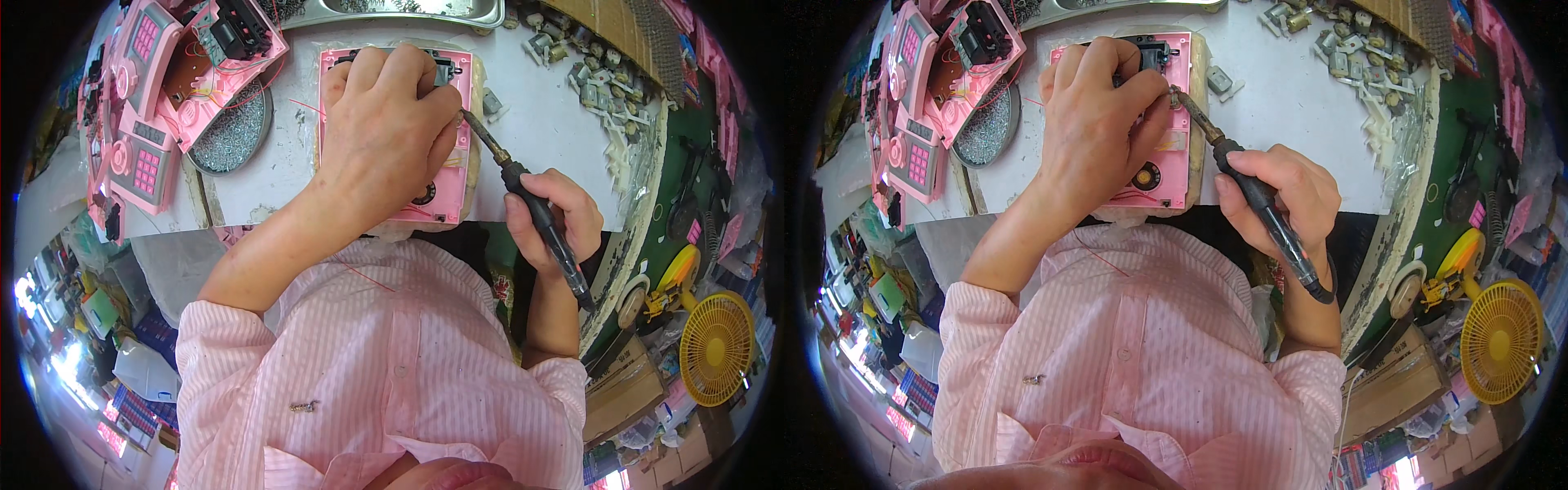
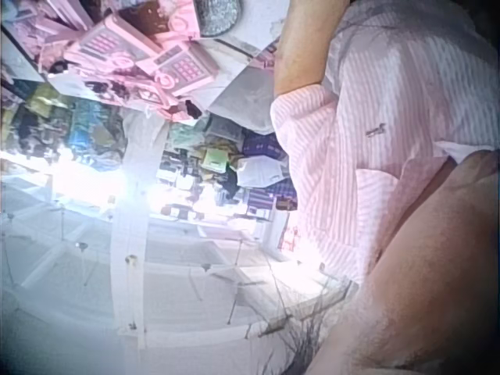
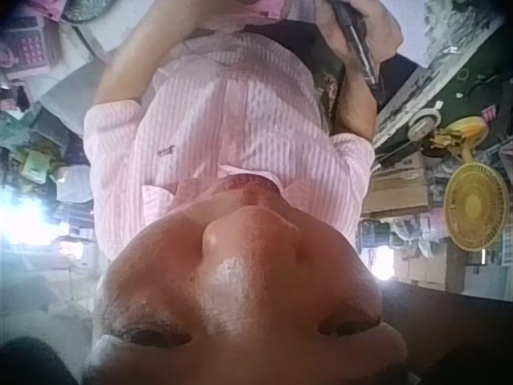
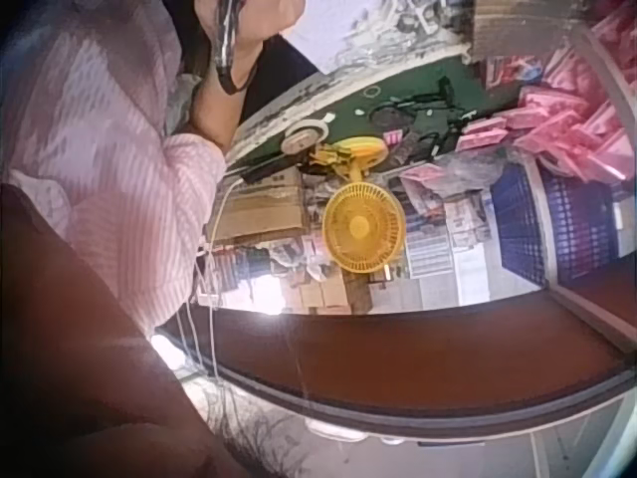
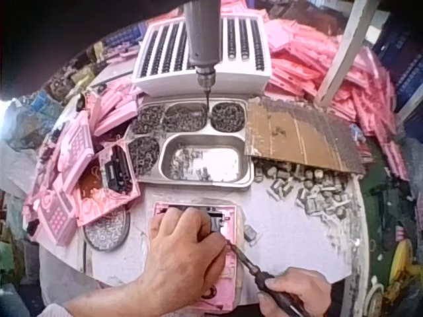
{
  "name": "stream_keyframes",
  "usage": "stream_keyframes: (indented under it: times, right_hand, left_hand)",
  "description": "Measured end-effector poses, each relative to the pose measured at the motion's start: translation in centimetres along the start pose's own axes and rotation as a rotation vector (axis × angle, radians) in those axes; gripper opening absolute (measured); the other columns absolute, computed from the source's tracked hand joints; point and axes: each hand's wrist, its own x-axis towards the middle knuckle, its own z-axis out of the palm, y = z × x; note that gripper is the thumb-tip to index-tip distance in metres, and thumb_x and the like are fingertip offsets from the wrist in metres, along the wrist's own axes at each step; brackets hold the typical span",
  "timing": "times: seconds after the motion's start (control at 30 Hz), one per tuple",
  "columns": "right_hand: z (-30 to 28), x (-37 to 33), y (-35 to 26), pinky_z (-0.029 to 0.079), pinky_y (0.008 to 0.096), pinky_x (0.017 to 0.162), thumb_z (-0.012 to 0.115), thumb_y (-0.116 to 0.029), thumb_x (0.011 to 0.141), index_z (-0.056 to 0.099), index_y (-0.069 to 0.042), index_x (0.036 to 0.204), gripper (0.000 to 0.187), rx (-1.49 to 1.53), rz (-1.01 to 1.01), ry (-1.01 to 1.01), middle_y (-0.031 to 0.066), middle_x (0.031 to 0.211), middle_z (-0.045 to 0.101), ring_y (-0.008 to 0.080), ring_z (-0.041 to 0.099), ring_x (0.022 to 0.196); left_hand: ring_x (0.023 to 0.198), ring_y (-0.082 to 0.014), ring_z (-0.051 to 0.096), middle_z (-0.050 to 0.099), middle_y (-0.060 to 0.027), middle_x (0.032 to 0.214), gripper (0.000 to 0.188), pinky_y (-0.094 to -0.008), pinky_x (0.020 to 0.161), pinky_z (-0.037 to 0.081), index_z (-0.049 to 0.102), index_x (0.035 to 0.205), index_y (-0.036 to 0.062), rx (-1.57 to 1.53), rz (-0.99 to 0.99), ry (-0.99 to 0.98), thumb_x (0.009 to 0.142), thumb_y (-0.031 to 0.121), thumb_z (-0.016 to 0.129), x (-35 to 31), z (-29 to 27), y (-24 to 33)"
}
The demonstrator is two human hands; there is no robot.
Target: Assembling and soldering electronic components inside pink toy ATM/safes at a factory workbench.
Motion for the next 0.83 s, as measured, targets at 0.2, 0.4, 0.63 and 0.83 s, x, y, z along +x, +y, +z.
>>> stream_keyframes:
  times: [0.2,0.4,0.63,0.83]
  right_hand:
    - [-0.4,-1.2,0.1,0.035,0.0231,0.046,0.08,-0.005,0.078,0.065,0.0,0.101,0.028,0.057,0.099,0.05,0.0054,0.065,0.06,0.0103,0.049,0.049]
    - [-0.6,-1.5,-0.3,0.035,0.0219,0.048,0.08,-0.005,0.079,0.065,0.0,0.1,0.027,0.057,0.148,0.099,0.0045,0.068,0.06,0.0086,0.049,0.052]
    - [-0.9,-1.3,-0.4,0.035,0.0226,0.048,0.079,-0.005,0.079,0.065,0.0,0.101,0.026,0.045,0.105,0.091,0.0043,0.066,0.059,0.0098,0.049,0.051]
    - [-1.7,-1.8,0.1,0.039,0.0226,0.05,0.078,-0.004,0.082,0.062,0.002,0.11,0.033,0.102,0.12,0.115,0.0069,0.069,0.062,0.014,0.054,0.055]
  left_hand:
    - [0.089,-0.0268,0.05,0.052,-0.0038,0.095,0.011,-0.0431,0.08,0.035,0.069,0.085,0.0137,0.004,-0.011,-0.01,0.077,0.019,0.073,0.0,-0.1,0.2]
    - [0.09,-0.0267,0.05,0.052,-0.004,0.095,0.01,-0.0433,0.08,0.035,0.067,0.084,0.0134,0.008,0.001,0.005,0.078,0.019,0.072,0.0,-0.1,0.2]
    - [0.092,-0.0278,0.051,0.053,-0.0044,0.097,0.019,-0.0427,0.084,0.037,0.065,0.09,0.0124,0.021,0.014,-0.02,0.08,0.025,0.074,-0.1,-0.3,0.1]
    - [0.101,-0.0324,0.055,0.056,-0.0109,0.108,0.035,-0.0555,0.096,0.036,0.061,0.109,0.0132,-0.049,-0.195,-0.308,0.081,0.028,0.076,-2.9,-4.9,-3.8]
